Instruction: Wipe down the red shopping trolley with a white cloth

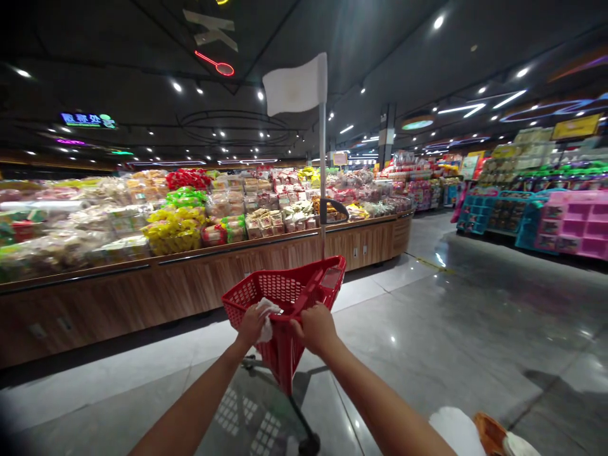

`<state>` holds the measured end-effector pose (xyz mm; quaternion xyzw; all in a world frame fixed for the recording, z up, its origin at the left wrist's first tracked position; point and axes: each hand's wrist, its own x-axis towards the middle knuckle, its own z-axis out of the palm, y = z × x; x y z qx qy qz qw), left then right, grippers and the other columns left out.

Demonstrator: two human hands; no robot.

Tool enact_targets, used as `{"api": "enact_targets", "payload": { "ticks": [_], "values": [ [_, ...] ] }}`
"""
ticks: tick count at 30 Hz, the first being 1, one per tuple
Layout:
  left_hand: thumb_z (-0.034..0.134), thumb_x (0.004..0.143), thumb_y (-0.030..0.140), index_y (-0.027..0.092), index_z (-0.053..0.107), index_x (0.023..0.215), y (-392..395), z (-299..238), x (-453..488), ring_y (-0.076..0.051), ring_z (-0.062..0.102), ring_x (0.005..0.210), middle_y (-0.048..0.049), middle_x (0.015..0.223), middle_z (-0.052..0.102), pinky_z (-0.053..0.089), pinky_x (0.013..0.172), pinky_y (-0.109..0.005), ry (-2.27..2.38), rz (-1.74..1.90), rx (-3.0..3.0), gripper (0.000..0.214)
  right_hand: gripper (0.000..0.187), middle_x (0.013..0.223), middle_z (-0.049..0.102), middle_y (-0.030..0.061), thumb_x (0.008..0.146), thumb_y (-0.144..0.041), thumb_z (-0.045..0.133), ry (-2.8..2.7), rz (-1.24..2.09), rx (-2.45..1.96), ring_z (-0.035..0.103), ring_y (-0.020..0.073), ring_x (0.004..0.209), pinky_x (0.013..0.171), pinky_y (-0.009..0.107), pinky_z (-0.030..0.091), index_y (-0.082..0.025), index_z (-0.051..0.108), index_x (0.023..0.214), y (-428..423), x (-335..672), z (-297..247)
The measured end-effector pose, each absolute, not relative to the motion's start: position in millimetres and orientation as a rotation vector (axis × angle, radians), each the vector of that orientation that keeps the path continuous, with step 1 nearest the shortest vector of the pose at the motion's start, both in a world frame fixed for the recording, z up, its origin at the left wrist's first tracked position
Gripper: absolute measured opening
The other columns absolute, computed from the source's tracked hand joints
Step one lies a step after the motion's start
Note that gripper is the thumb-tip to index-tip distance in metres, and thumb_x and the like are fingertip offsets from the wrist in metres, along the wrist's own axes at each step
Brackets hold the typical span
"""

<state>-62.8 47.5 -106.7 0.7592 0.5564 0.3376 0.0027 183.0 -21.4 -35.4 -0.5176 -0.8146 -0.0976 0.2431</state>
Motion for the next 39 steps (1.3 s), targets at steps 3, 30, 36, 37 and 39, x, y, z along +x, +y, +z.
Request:
{"api": "enact_targets", "payload": {
  "ticks": [3,30,36,37,39],
  "values": [
    [0.038,0.093,0.022,0.023,0.071,0.097,40,-105,-32,-0.020,0.059,0.101,-0.0046,0.102,0.069,0.046,0.098,-0.040,1.735,1.130,2.351,0.033,0.037,0.074,0.072,0.0096,0.095,-0.033,0.046,-2.168,-0.393,-1.463,0.063,0.0214,0.072,0.081,0.036,0.039,-0.017,0.072,0.075,-17,173,-44],
    [0.051,0.092,0.031,0.028,0.038,0.142,12,-89,89,-0.026,0.051,0.116,-0.0104,0.133,0.052,0.044,0.098,-0.043,1.430,0.808,2.717,0.052,0.043,0.056,0.062,0.0028,0.093,-0.016,0.039,-1.987,-0.644,-1.122,0.055,0.0152,0.062,0.086,0.029,0.041,-0.019,0.063,0.058,25,262,-72],
    [0.055,0.087,0.021,0.028,0.045,0.136,21,-115,10,-0.024,0.048,0.121,-0.0082,0.137,0.050,0.042,0.100,-0.038,1.647,0.678,2.660,0.050,0.040,0.061,0.064,0.0032,0.092,-0.015,0.041,-2.090,-0.626,-1.157,0.056,0.0157,0.065,0.085,0.029,0.042,-0.019,0.065,0.061,26,272,-69],
    [0.053,0.087,0.018,0.027,0.046,0.135,20,-122,-11,-0.024,0.048,0.121,-0.0081,0.137,0.050,0.041,0.101,-0.038,1.732,0.641,2.635,0.049,0.040,0.061,0.065,0.0033,0.093,-0.015,0.040,-2.105,-0.615,-1.164,0.056,0.0158,0.066,0.085,0.029,0.042,-0.019,0.065,0.060,27,276,-68],
    [0.050,0.087,0.013,0.028,0.047,0.133,17,-132,-54,-0.023,0.051,0.117,-0.0067,0.130,0.055,0.041,0.099,-0.037,1.919,0.518,2.566,0.049,0.042,0.062,0.065,0.0035,0.093,-0.015,0.039,-2.127,-0.585,-1.192,0.057,0.0159,0.068,0.087,0.029,0.042,-0.019,0.065,0.060,28,284,-65]
  ]
}}
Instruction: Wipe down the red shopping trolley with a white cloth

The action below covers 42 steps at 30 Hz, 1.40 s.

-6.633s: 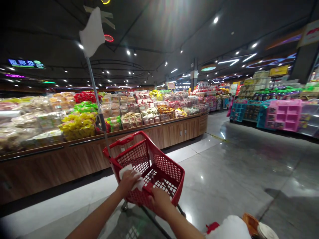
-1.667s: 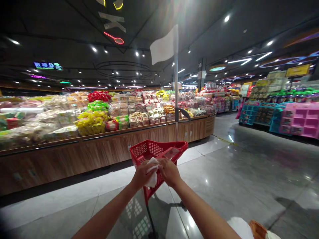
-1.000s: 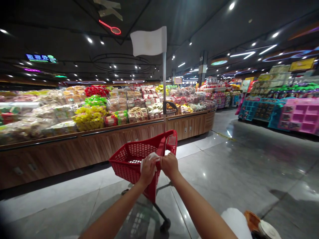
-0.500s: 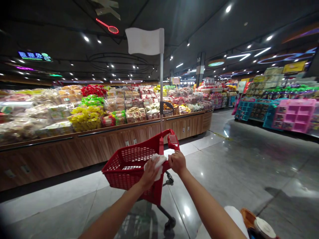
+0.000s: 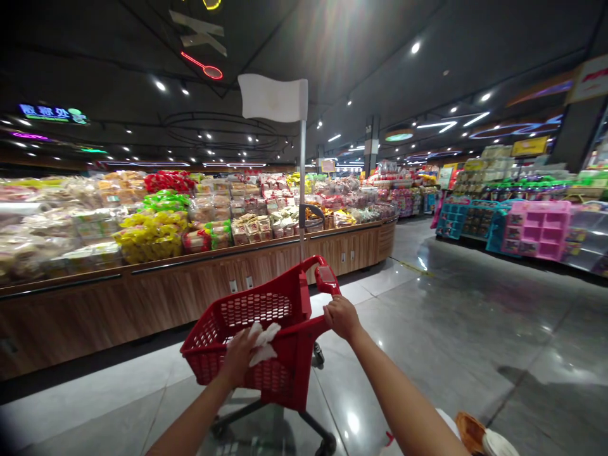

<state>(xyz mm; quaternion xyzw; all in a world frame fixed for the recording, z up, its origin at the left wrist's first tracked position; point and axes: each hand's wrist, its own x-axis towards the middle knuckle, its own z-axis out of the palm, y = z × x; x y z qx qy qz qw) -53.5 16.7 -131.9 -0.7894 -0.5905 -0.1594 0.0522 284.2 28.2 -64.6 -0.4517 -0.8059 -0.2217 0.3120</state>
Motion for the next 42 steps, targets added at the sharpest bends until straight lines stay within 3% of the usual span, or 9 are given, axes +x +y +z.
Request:
{"api": "enact_targets", "payload": {
  "ticks": [4,7,9,15,20,26,31,37,42],
  "values": [
    [0.052,0.086,0.013,0.029,0.048,0.132,9,-137,-88,-0.022,0.052,0.115,-0.0046,0.123,0.059,0.042,0.094,-0.034,-1.895,-0.337,-2.319,0.049,0.037,0.072,0.068,0.0039,0.095,-0.017,0.041,-2.146,-0.530,-1.299,0.060,0.0170,0.077,0.094,0.032,0.039,-0.019,0.068,0.069,21,287,-56],
    [0.055,0.087,0.020,0.026,0.054,0.128,7,-136,-49,-0.027,0.050,0.117,-0.0084,0.129,0.057,0.042,0.092,-0.039,-1.866,-0.370,-2.304,0.042,0.025,0.094,0.071,0.0046,0.094,-0.016,0.046,-2.217,-0.494,-1.288,0.061,0.0182,0.092,0.101,0.035,0.033,-0.021,0.070,0.092,10,259,-58],
    [0.055,0.088,0.023,0.026,0.054,0.128,7,-136,-7,-0.028,0.049,0.117,-0.0088,0.132,0.055,0.042,0.092,-0.040,-1.806,-0.451,-2.327,0.041,0.022,0.099,0.070,0.0038,0.093,-0.016,0.048,-2.287,-0.428,-1.292,0.061,0.0180,0.093,0.096,0.033,0.034,-0.023,0.067,0.103,5,232,-67],
    [0.055,0.089,0.024,0.025,0.051,0.130,6,-134,60,-0.027,0.054,0.106,-0.0089,0.117,0.061,0.045,0.084,-0.038,-1.758,-0.506,-2.315,0.042,0.023,0.083,0.069,0.0040,0.096,-0.024,0.046,-2.227,-0.423,-1.457,0.059,0.0193,0.082,0.082,0.033,0.032,-0.019,0.065,0.084,8,209,-95],
    [0.055,0.088,0.019,0.026,0.049,0.132,-7,-141,10,-0.022,0.057,0.099,-0.0063,0.110,0.062,0.048,0.081,-0.034,-1.659,-0.366,-2.386,0.045,0.026,0.081,0.068,0.0033,0.097,-0.026,0.045,-2.268,-0.480,-1.453,0.057,0.0178,0.080,0.077,0.031,0.031,-0.019,0.064,0.080,17,244,-90],
    [0.054,0.085,0.012,0.027,0.049,0.133,-30,-155,-46,-0.022,0.057,0.103,-0.0071,0.118,0.060,0.049,0.088,-0.036,-1.661,-0.290,-2.378,0.051,0.031,0.079,0.069,0.0033,0.098,-0.022,0.043,-2.299,-0.510,-1.442,0.058,0.0169,0.079,0.077,0.030,0.031,-0.018,0.065,0.077,33,258,-89],
    [0.055,0.081,0.010,0.031,0.054,0.130,-49,-166,-95,-0.023,0.058,0.107,-0.0060,0.125,0.059,0.049,0.092,-0.037,-1.693,-0.253,-2.374,0.053,0.032,0.082,0.070,0.0045,0.099,-0.024,0.041,-2.344,-0.492,-1.458,0.060,0.0171,0.084,0.082,0.030,0.033,-0.017,0.067,0.080,47,264,-90],
    [0.056,0.079,0.009,0.033,0.055,0.129,-72,-187,-148,-0.024,0.055,0.115,-0.0048,0.126,0.061,0.048,0.099,-0.037,-1.712,-0.280,-2.393,0.056,0.031,0.091,0.070,0.0067,0.098,-0.020,0.039,-2.225,-0.542,-1.580,0.061,0.0197,0.094,0.109,0.042,0.022,-0.019,0.069,0.090,61,256,-90],
    [0.053,0.078,0.006,0.032,0.054,0.130,-67,-200,-132,-0.023,0.055,0.116,-0.0051,0.128,0.059,0.047,0.101,-0.038,-1.803,-0.318,-2.323,0.059,0.027,0.094,0.071,0.0146,0.091,-0.012,0.046,-2.252,-0.432,-1.650,0.060,0.0264,0.105,0.108,0.045,0.027,-0.015,0.072,0.087,34,198,-103]
  ]
}}
